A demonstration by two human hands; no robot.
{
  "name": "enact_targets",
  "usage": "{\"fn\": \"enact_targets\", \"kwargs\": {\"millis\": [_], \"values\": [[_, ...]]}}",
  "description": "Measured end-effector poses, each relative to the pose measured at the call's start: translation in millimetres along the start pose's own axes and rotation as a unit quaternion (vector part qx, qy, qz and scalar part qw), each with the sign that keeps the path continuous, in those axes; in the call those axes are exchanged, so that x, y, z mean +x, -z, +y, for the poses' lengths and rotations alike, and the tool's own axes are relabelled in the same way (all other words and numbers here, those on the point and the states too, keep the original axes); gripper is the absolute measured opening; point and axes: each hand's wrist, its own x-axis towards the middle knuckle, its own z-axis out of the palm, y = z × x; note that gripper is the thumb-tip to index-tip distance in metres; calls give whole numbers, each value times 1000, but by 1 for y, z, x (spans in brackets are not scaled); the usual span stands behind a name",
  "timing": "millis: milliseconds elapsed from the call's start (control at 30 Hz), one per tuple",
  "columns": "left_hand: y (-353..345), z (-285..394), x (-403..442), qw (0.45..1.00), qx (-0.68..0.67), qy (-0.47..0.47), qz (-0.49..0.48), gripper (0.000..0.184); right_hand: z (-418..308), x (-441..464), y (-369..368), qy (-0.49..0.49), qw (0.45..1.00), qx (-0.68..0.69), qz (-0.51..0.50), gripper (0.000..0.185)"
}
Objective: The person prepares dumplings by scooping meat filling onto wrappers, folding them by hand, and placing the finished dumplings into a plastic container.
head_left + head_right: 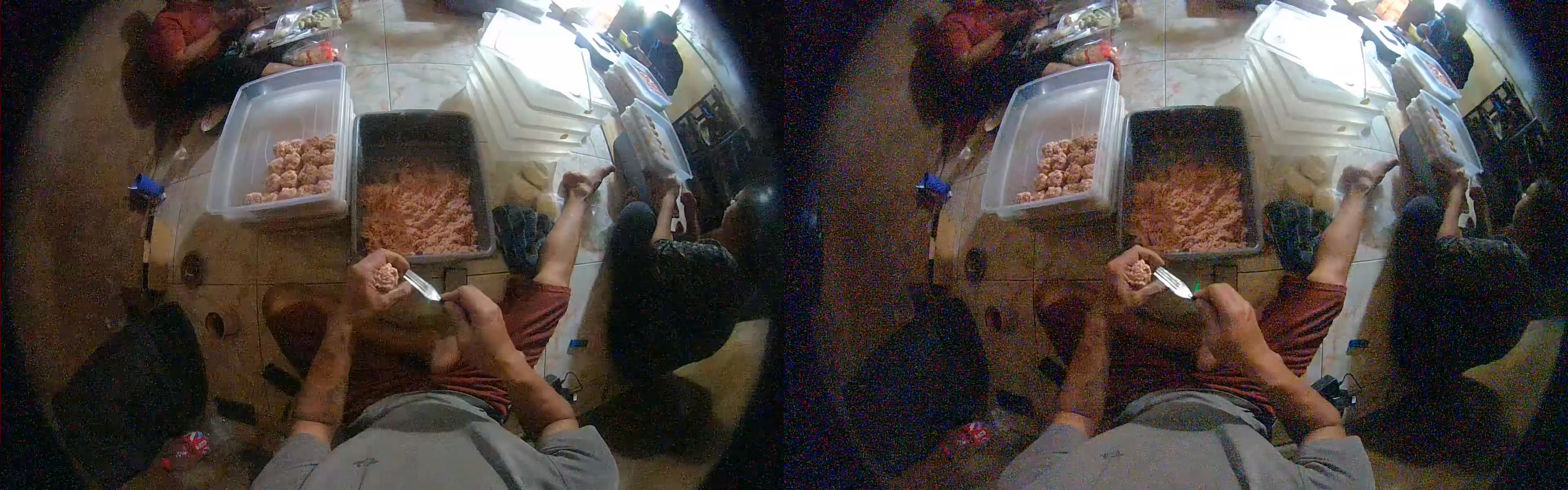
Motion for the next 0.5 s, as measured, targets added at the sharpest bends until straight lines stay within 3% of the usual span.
{"fn": "enact_targets", "kwargs": {"millis": [33, 200, 300, 333, 367, 433, 467, 500], "values": [[-2, -5, 1, 999, -8, -49, 16, 32, 1, 0, -2, 18, 1000, -3, -6, 10], [-15, -7, 2, 993, 116, -4, 5, 34, 4, 5, -15, 38, 999, -18, -12, 11], [-18, -16, -2, 976, 212, 33, -29, 36, 3, 10, -20, 17, 998, 50, 46, 9], [-20, -16, -3, 961, 263, 59, -58, 36, -2, 15, -16, -47, 995, 72, 46, 9], [-20, -16, -5, 962, 260, 56, -61, 36, -5, 20, -12, -112, 988, 94, 48, 11], [-15, -7, -8, 993, 103, 11, -52, 37, 68, 20, -35, -115, 984, 127, 46, 13], [-10, -4, -6, 994, 77, -56, -62, 42, 119, 15, -50, -253, 915, 315, 14, 14], [-9, -18, -11, 993, 73, -60, -64, 42, 143, 9, -57, -373, 790, 487, -18, 16]]}}
